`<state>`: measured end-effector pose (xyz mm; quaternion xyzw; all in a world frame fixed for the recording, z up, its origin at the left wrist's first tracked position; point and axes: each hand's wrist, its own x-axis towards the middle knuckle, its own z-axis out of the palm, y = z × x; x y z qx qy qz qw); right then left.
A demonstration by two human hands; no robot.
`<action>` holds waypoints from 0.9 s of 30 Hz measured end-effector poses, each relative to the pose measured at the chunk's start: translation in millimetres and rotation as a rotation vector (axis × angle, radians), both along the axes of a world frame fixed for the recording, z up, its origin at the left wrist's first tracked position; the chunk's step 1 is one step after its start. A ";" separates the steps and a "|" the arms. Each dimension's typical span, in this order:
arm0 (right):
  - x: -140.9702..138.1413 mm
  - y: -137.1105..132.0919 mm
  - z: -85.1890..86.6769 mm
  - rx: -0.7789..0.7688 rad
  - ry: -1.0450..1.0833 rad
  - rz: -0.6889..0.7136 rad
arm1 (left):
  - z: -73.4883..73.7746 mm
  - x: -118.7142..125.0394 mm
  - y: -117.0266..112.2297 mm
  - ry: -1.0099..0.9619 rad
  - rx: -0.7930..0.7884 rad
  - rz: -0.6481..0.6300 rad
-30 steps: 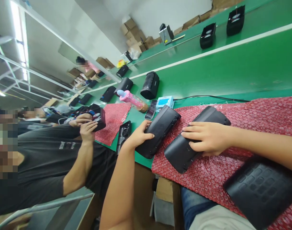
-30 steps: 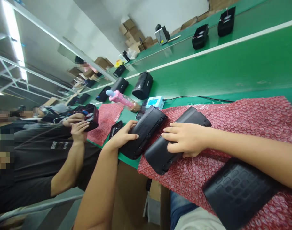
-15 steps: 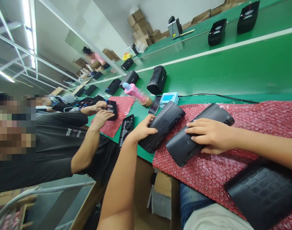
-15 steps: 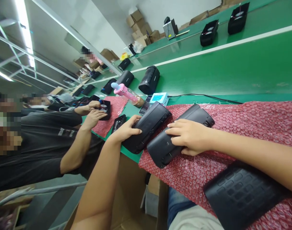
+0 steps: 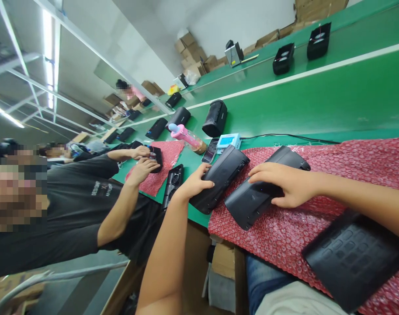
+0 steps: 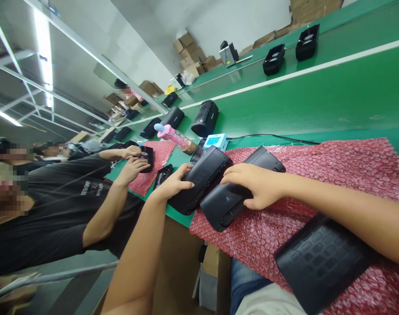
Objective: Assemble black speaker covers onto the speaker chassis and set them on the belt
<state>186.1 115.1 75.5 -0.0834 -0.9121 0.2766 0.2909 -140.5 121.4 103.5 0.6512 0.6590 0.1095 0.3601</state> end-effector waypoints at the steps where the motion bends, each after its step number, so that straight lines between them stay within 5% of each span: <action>1: 2.1 1.1 -0.2 -0.045 0.031 0.016 | 0.0 0.5 -0.3 -0.002 0.000 0.001; 9: -1.9 9.4 -11.7 -0.443 0.257 -0.169 | 0.8 3.0 -0.2 -0.011 0.013 -0.006; 14: -4.9 13.3 -9.2 -0.805 0.380 -0.110 | 1.3 2.3 -0.5 -0.011 0.012 -0.010; 20: 2.5 15.3 0.4 -0.766 0.180 -0.064 | 2.7 4.7 -1.9 -0.006 0.004 -0.002; 27: 1.6 10.0 7.1 -0.474 -0.007 -0.239 | 2.1 3.7 -0.8 0.001 0.010 -0.002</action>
